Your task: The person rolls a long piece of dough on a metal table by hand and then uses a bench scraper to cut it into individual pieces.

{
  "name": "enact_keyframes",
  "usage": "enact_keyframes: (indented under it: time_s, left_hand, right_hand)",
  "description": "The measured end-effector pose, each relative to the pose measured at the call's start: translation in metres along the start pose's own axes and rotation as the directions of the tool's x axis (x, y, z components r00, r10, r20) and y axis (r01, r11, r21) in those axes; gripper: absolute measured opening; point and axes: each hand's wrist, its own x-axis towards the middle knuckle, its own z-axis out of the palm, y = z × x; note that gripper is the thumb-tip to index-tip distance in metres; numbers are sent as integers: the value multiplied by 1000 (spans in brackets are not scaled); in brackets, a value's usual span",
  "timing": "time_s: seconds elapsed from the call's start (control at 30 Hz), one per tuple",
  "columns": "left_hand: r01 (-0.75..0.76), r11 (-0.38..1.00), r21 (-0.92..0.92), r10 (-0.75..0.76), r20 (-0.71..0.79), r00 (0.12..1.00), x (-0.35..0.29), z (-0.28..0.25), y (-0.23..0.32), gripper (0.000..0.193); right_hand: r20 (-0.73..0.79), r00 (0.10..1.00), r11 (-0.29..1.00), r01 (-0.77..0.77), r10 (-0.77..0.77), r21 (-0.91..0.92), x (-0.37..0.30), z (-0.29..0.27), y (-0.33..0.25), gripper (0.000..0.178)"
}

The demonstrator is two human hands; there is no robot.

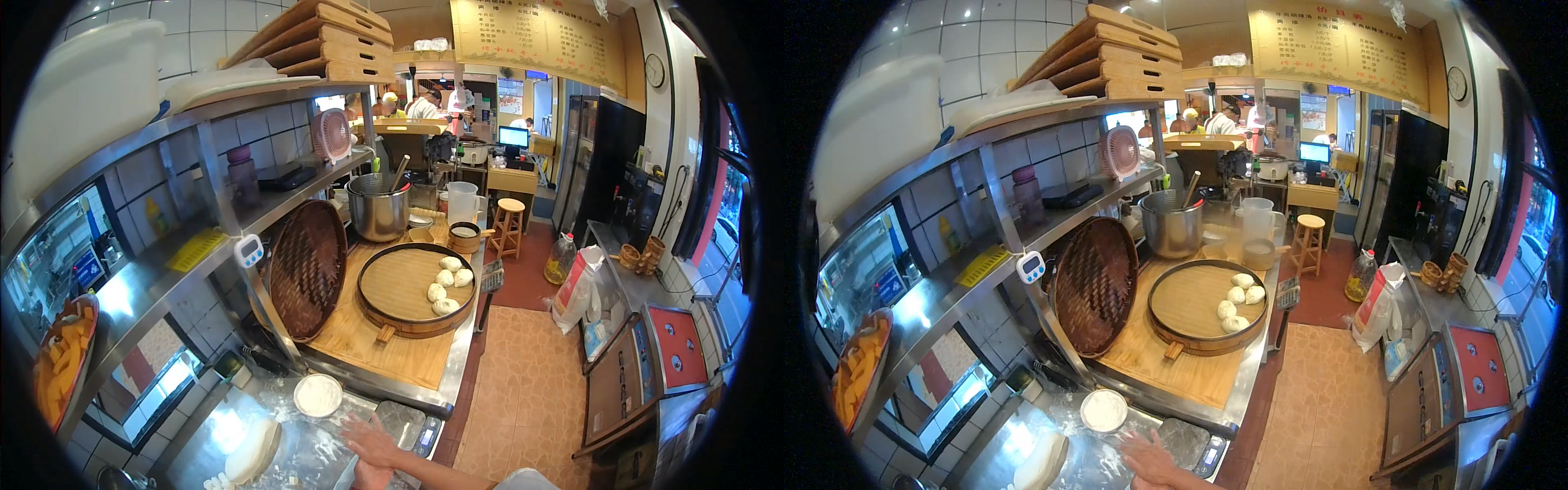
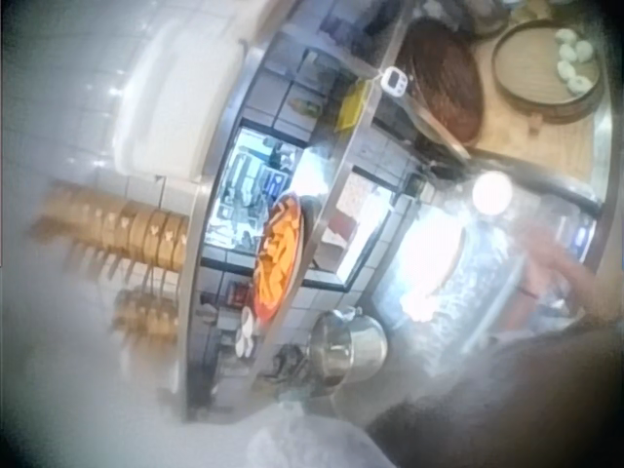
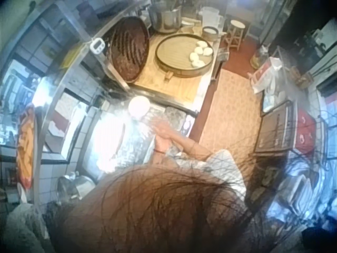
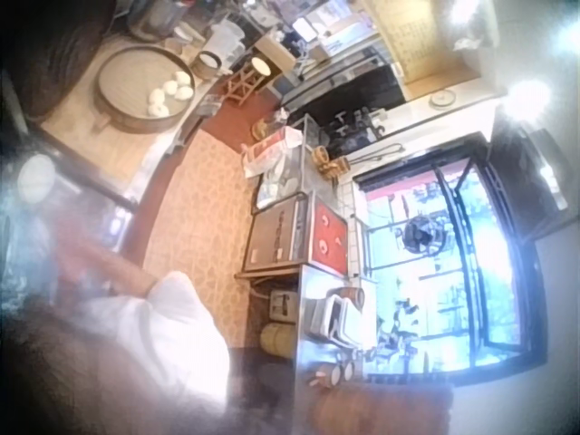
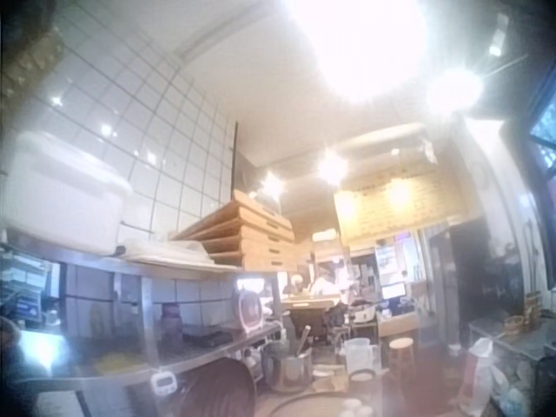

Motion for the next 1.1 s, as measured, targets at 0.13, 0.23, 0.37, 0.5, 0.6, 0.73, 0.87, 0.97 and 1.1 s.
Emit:
enact_keyframes:
  time_s: [0.13, 0.23, 0.37, 0.5, 0.6, 0.73, 0.87, 0.97, 1.1]
  left_hand:
    - [10, 990, -142, 5, 105, 994, -6, -5, 2, 67]
    - [97, 953, -286, -7, 301, 954, -10, -11, 0, 69]
    - [-31, 964, -264, 103, 264, 959, -37, 19, -3, 69]
    - [-91, 996, 13, 92, -67, 994, -62, 71, 14, 76]
    - [28, 926, -376, 0, 74, 997, -70, 33, 18, 92]
    - [107, 753, -649, 236, 419, 877, -56, -10, -10, 85]
    - [-78, 895, -439, 196, 230, 953, -53, 8, -8, 57]
    - [-183, 946, -266, 138, -179, 974, -66, -1, -20, 50]
    - [-176, 924, -339, 38, -376, 926, -67, -35, -17, 21]
  right_hand:
    - [88, 994, 983, 77, -63, -167, -18, -19, -27, 51]
    - [-142, 974, 984, -179, 176, -8, -35, 30, -66, 50]
    - [-149, 961, 970, -219, 233, 104, -16, 24, -55, 53]
    - [-11, 999, 997, 33, -32, 70, -29, 6, -23, 54]
    - [-16, 984, 983, 176, -175, 44, -59, 17, -40, 55]
    - [17, 980, 909, 177, -198, 378, -50, 25, -78, 56]
    - [-6, 986, 983, 164, -164, 79, -15, 23, -50, 54]
    - [-131, 990, 998, 57, -61, -34, -16, 21, -39, 48]
    - [-205, 964, 913, -77, 171, 401, -40, 46, -14, 45]
